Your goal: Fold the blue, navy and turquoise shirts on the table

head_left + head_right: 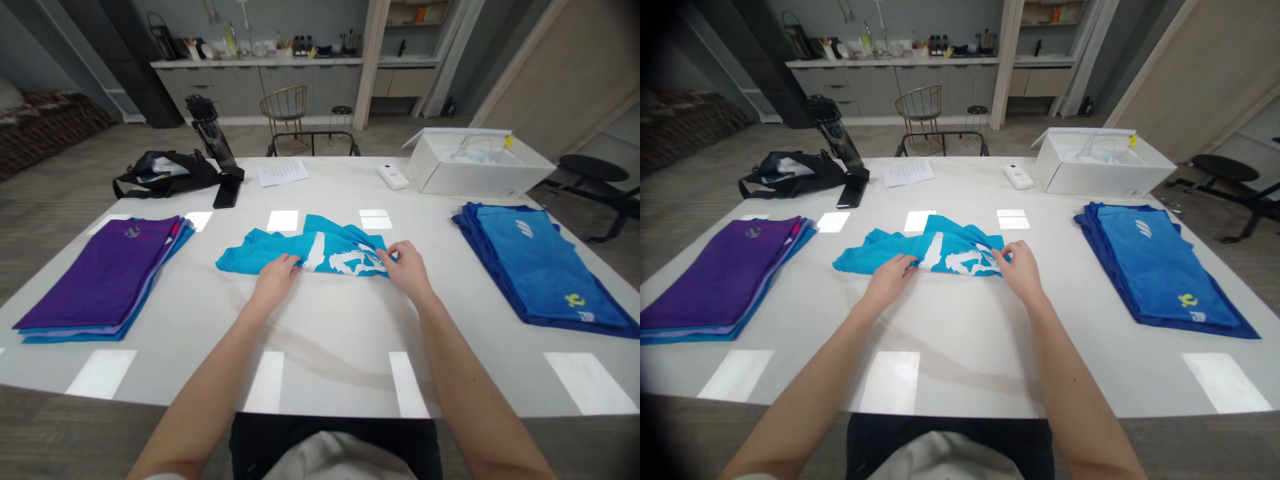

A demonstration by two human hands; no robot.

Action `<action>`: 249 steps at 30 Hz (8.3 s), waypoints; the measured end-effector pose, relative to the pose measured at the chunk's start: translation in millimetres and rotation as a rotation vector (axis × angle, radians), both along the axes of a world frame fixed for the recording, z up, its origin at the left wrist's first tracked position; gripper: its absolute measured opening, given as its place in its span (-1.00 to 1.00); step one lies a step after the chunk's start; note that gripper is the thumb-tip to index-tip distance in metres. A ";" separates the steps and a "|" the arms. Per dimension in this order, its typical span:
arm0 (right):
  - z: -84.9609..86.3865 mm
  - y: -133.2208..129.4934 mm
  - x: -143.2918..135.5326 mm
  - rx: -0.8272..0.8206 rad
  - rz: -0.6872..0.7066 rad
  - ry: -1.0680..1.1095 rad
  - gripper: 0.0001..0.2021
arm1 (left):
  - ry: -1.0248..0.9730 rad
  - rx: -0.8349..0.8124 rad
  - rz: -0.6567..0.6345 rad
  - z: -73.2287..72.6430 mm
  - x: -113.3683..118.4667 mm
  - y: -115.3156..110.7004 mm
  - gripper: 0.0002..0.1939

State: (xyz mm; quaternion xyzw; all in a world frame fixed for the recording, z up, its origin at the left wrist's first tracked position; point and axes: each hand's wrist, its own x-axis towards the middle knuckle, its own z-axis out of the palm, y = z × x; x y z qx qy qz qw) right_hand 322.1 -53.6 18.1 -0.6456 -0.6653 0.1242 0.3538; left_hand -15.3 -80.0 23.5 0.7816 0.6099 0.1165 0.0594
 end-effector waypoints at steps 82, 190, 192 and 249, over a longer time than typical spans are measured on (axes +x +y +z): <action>18.8 -22.3 -25.9 -0.474 0.487 -0.006 -0.66 | -0.650 -0.240 0.078 13.8 -59.3 3.0 -0.73; 31.8 100.6 7.2 -0.792 0.259 -0.533 -0.80 | 0.084 -0.177 -0.062 1.1 -5.3 147.0 -0.61; 32.3 112.0 4.9 -0.797 0.216 -0.507 -0.83 | 0.082 -0.216 -0.058 5.8 -5.9 156.4 -0.65; 23.2 -157.6 -96.0 -0.034 0.585 -0.385 -0.84 | -0.192 -0.016 -0.317 -2.9 27.4 -115.3 -0.59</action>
